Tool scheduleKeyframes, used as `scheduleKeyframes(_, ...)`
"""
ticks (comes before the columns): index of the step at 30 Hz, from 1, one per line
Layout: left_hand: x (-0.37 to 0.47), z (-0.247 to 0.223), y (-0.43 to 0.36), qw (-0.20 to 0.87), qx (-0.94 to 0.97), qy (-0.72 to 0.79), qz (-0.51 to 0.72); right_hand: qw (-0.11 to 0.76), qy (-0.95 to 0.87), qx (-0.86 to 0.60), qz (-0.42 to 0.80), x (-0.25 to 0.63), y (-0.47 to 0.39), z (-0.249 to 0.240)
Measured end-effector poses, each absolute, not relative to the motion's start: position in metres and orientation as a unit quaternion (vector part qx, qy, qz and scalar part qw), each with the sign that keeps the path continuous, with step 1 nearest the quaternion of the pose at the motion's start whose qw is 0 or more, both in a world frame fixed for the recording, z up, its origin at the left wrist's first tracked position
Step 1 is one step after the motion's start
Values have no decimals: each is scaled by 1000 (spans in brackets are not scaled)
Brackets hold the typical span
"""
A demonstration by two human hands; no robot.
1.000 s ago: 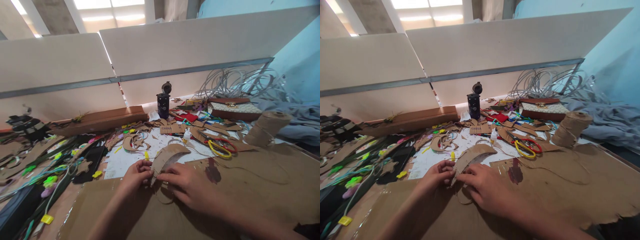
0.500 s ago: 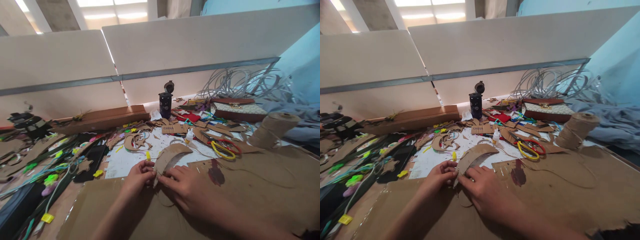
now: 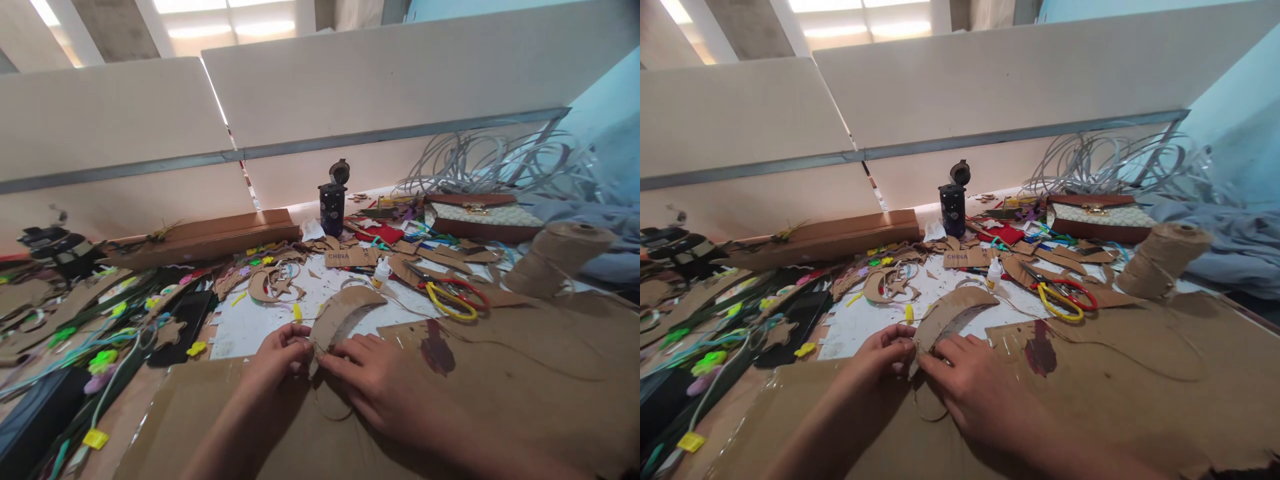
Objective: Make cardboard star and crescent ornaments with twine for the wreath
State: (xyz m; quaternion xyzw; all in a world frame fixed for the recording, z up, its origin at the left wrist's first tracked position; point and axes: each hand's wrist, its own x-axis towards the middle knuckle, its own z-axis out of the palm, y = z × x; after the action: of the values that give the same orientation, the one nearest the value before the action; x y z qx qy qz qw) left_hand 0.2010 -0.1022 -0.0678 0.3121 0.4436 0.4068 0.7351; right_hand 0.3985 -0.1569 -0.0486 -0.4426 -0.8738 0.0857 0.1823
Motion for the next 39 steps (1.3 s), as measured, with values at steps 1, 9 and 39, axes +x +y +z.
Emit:
scheduleKeyframes(1,201,-69,-101,733,316,451,399,182,-875,-440,88,399,-157,-49)
scheduleKeyframes(9,199,-81,-99,719,357,437,405,172,-878,-435,99,398,-157,-48)
scheduleKeyframes(39,199,-77,-105,746,313,425,406,163,-885,-430,71,401,-162,-53)
